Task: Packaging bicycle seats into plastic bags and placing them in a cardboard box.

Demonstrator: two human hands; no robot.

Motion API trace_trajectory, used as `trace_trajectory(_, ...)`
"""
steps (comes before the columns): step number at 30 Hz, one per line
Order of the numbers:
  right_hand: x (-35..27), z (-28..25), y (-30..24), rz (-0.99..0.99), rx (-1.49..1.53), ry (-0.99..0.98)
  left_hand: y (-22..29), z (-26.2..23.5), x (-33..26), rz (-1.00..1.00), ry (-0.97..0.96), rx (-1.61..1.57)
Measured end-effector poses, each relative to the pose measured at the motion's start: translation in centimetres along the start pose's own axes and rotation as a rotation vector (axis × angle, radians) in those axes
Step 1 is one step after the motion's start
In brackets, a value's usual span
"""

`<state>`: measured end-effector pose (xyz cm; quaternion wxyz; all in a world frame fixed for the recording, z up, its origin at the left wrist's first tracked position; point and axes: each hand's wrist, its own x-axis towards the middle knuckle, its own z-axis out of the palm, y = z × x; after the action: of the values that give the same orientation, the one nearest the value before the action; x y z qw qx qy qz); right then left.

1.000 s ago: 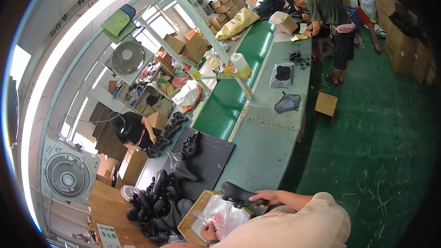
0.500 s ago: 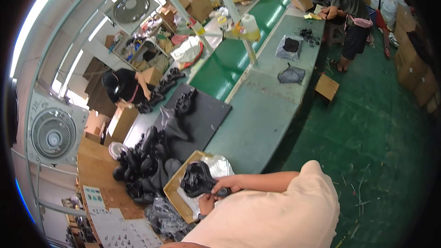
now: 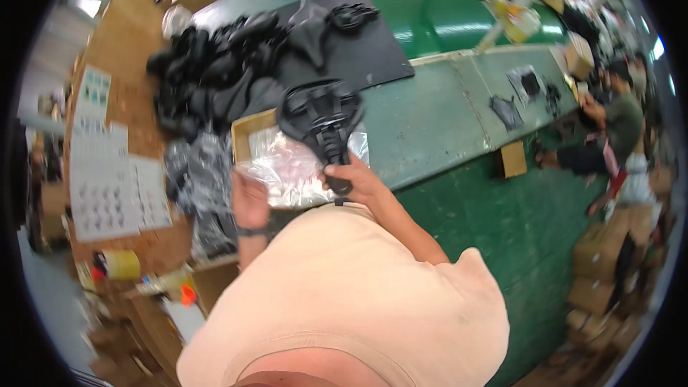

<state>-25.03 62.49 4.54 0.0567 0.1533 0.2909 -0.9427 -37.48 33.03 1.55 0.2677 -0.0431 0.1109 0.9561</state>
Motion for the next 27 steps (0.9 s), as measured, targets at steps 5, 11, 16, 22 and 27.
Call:
trace_trajectory(5,-0.5,3.1,0.4,-0.050,0.012,-0.083,7.2,2.9,0.8,-0.152,0.122,0.245)
trace_trajectory(11,3.5,7.8,2.1,0.055,-1.034,-0.033,10.0,1.5,2.1,0.113,0.426,0.830)
trace_trajectory(16,10.8,12.2,9.2,0.057,-1.340,-0.117,12.1,6.9,0.6,0.751,-0.236,1.542)
trace_trajectory(22,24.2,14.4,9.2,0.652,-0.649,-0.257,21.6,3.6,-3.0,1.024,0.151,1.335)
trace_trajectory(27,38.3,16.4,9.8,-0.233,-1.543,-0.197,31.7,-8.8,-6.2,0.960,1.042,1.104)
